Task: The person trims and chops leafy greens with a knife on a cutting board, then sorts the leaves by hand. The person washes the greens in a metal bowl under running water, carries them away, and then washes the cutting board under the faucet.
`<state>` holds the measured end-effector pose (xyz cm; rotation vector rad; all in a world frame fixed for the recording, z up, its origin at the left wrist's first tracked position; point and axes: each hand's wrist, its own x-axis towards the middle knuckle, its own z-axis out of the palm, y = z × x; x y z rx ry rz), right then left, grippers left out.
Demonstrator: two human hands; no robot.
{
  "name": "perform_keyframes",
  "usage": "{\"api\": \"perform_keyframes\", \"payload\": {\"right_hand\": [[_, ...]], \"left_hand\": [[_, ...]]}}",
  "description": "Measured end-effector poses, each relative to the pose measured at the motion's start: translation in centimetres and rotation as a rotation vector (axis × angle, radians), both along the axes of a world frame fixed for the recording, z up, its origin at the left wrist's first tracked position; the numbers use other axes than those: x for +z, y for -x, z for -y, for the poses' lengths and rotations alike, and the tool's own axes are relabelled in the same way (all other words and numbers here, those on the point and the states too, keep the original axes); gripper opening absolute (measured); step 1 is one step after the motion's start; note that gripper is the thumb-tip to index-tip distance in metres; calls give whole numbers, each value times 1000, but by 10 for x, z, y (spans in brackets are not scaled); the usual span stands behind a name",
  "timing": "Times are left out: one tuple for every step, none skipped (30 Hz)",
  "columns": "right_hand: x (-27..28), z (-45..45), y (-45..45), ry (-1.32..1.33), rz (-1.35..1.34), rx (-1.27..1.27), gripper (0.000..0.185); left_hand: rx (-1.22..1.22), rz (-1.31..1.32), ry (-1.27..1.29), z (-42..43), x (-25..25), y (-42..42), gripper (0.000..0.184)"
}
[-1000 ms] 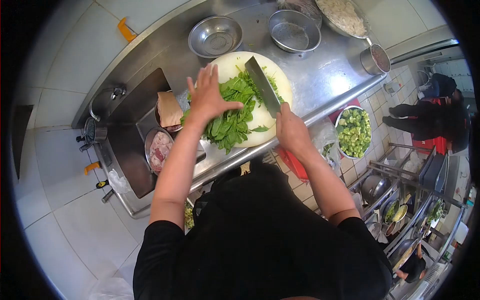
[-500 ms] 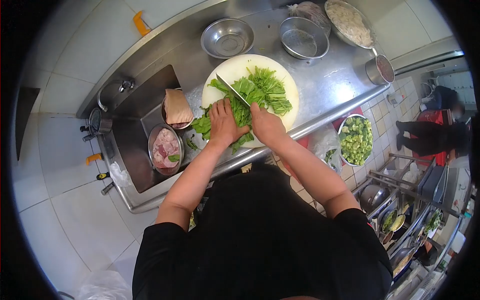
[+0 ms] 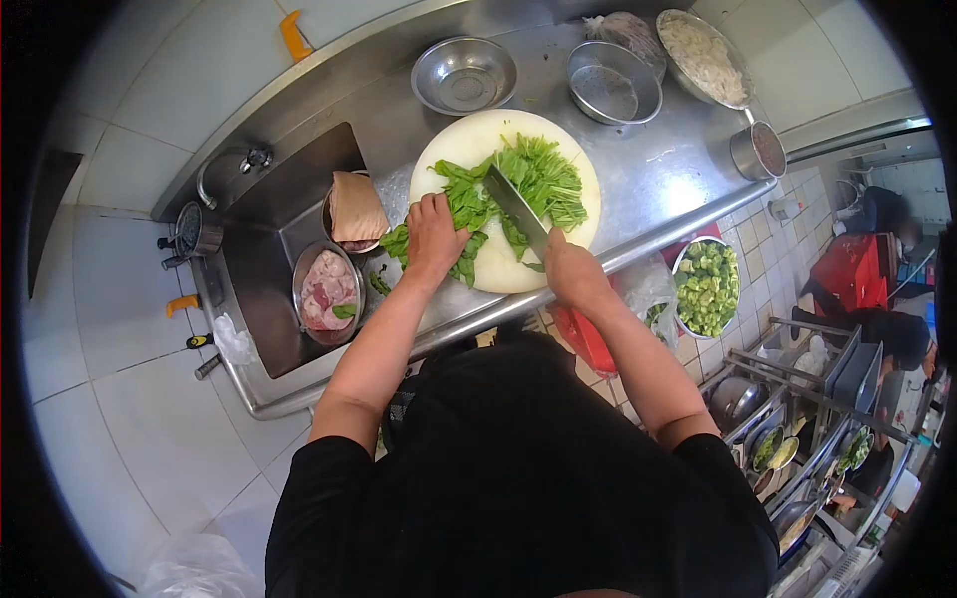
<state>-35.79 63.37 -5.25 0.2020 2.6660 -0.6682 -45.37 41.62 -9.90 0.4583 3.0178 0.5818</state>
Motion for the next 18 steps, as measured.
{"api": "perform_keyframes", "payload": {"right_hand": [[1,-1,1,1,0,-2,18],[1,0,2,13,-11,-20,17],[2,0,1,24,-22,-39,17],[3,1,0,24,-22,-44,17],[5,3,1,21,-35,-60,17],[8,5,2,19,-48,-72,16],[11,7,2,19,-50,-70,16],[16,9,0,45,-90,-89,16],[19,10,-1,70,-129,-109,16],[22,12,0,71,-128,-109,16],[24,13,0,84,-172,-119,16],[26,16,0,99,-217,-129,16],[27,18,0,99,-219,-125,16],[29,20,0,113,-260,-124,16],[30,23,0,128,-300,-123,16],[37,26,0,131,-305,-120,16],[45,30,-1,134,-293,-122,16],[49,34,-2,138,-278,-125,16]], "left_hand": [[9,8,-17,-2,1,1,62],[14,20,-33,-3,2,0,62],[9,24,-31,-5,-1,0,62],[-28,7,-46,-8,-3,1,65],[-63,-12,-63,-10,-5,3,67],[-63,-14,-64,-11,1,5,67],[-106,-68,-16,-11,7,6,72],[-149,-122,33,-11,14,8,76],[-148,-122,33,-10,20,12,76],[-202,-105,91,-7,25,20,80],[-255,-87,148,-4,26,29,84],[-316,97,192,-2,19,42,93],[-313,94,192,-4,18,48,93],[-285,253,137,-5,16,52,103],[-255,411,81,-6,17,54,113],[-252,406,83,-7,30,46,113],[-174,304,79,-6,43,31,122],[-99,204,78,-2,52,18,131]]}}
